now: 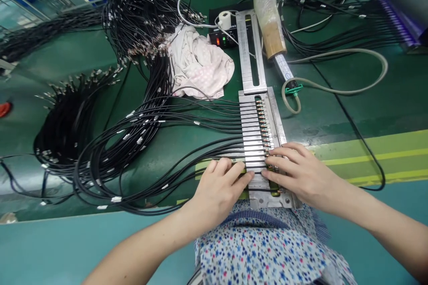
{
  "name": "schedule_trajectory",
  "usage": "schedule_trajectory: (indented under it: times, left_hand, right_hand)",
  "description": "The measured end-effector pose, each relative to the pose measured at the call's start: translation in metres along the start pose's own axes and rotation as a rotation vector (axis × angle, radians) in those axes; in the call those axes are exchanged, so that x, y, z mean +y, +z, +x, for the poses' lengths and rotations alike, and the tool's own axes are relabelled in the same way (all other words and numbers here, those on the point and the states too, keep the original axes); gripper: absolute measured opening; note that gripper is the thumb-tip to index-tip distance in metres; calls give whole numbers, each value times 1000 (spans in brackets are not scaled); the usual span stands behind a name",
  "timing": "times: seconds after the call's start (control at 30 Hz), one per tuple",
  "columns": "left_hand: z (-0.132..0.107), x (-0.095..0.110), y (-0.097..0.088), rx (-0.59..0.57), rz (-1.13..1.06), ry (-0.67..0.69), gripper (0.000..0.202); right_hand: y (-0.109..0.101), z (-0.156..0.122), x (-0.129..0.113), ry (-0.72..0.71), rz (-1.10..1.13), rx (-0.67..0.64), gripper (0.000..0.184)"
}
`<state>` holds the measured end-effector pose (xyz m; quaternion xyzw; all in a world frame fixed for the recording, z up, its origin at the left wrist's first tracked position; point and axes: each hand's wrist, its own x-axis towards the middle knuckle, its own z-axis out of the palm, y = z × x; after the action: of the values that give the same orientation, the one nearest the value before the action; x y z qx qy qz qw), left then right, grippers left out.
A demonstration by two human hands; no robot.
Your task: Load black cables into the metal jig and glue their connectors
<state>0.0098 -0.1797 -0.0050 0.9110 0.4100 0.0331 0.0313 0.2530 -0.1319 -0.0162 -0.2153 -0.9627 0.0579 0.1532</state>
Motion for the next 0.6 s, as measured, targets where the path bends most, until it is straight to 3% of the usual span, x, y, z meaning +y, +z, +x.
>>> schedule_trajectory:
  times: [0.27, 0.4, 0.6]
  left_hand:
    - [-3, -2, 4, 16, 5, 32, 40]
    - [-5, 2, 9, 77, 17, 53, 34]
    - [-19, 5, 22, 199, 19, 91, 10]
  right_hand:
    - [-4, 3, -10, 1, -153, -79, 26]
    - [-4, 4, -7, 38, -113, -101, 25]
    - [-1, -12, -1, 176, 109, 88, 39]
